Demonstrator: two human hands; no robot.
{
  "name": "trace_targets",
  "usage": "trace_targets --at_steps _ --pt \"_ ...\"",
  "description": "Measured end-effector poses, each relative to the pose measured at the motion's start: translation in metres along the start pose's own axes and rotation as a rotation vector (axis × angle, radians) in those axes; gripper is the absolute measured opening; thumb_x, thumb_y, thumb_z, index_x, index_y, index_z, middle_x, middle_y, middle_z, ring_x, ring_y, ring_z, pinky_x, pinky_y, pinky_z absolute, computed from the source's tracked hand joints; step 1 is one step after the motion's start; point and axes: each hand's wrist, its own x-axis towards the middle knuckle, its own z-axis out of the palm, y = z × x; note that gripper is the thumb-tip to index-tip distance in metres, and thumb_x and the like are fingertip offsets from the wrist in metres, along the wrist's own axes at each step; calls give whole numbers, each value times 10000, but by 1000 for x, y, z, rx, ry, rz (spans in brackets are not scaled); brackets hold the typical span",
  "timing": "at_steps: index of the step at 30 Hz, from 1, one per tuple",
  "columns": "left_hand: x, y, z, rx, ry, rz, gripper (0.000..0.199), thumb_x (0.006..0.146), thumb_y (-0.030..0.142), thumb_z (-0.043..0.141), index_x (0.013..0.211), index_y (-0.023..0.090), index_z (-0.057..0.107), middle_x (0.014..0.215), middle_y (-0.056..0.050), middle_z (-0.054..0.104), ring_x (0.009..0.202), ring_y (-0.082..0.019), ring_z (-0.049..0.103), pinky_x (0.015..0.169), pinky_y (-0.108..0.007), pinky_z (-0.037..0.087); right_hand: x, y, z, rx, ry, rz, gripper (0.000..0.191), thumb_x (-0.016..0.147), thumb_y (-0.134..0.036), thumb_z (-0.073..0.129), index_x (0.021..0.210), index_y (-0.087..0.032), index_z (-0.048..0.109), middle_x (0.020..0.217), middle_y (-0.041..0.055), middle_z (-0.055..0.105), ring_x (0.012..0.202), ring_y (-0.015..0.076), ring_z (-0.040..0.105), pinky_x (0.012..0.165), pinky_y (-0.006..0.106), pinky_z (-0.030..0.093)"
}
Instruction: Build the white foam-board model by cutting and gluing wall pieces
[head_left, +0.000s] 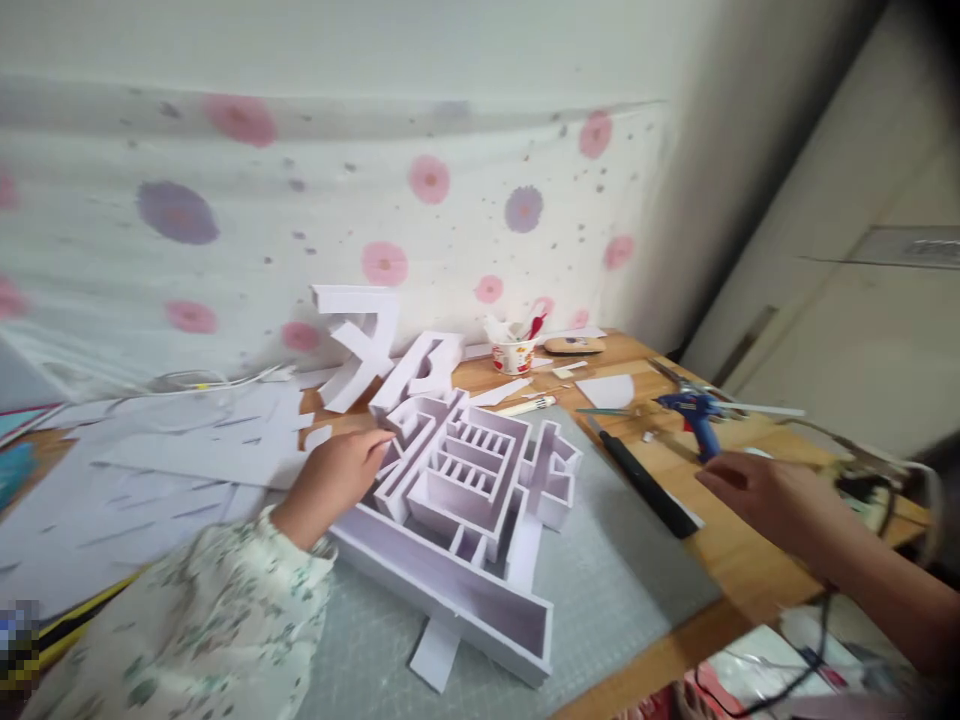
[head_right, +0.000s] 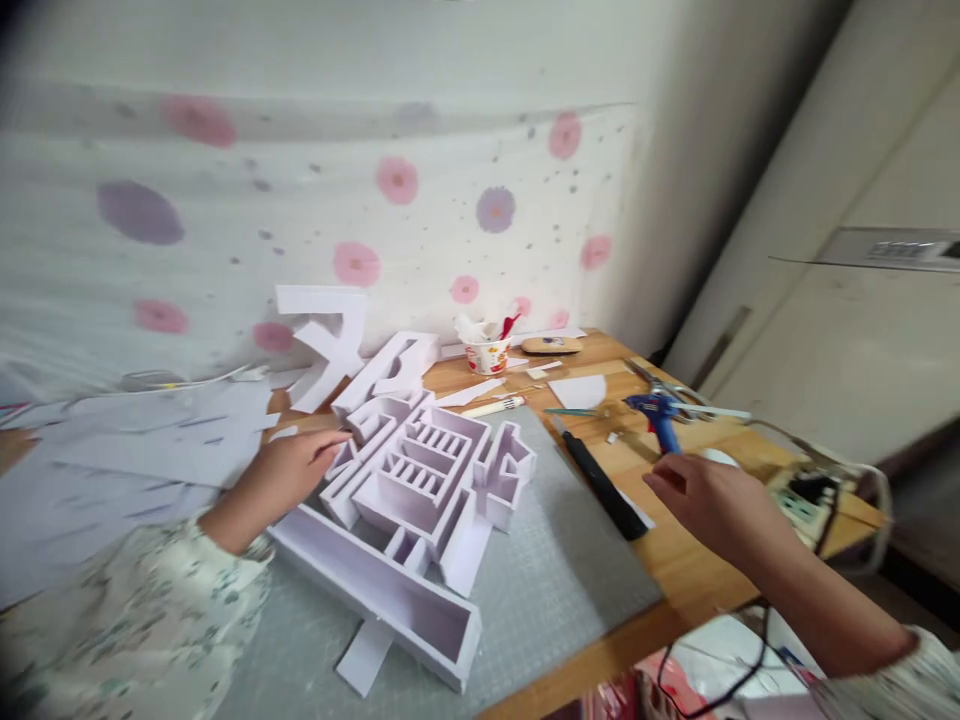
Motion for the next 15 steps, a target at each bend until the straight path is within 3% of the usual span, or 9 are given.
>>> trace_targets --at_steps 4,9,12,15 --pt "3 -15 6 -22 -58 -69 436 866 365 383 1131 255 711 1127 -23 736 1033 -266 671 857 -339 488 4 23 -9 22 -11 218 336 834 -504 499 774 -216 663 751 81 717 698 260 662 583 339 424" --pt "6 -17 3 -51 -56 -122 413 830 420 423 1062 241 715 1020 -30 760 923 -261 687 763 -313 466 31 24 16 96 6 305 435 873 -455 512 1157 -145 623 1080 143 704 919 240 671 754 310 472" --pt "7 -18 1 -77 -32 -127 341 806 439 458 866 230 722 846 -35 758 760 -251 672 674 -311 425 53 22 34 104 -16 327 406 871 -455 527 1140 -174 643 984 109 716 841 227 674 725 328 482" --pt "8 -19 1 -153 -2 -93 299 793 403 477 762 212 706 776 -41 734 725 -240 645 652 -308 389 66 21 39 87 -20 339 310 831 -413 569 957 -164 703 765 87 699 719 237 664 658 348 486"
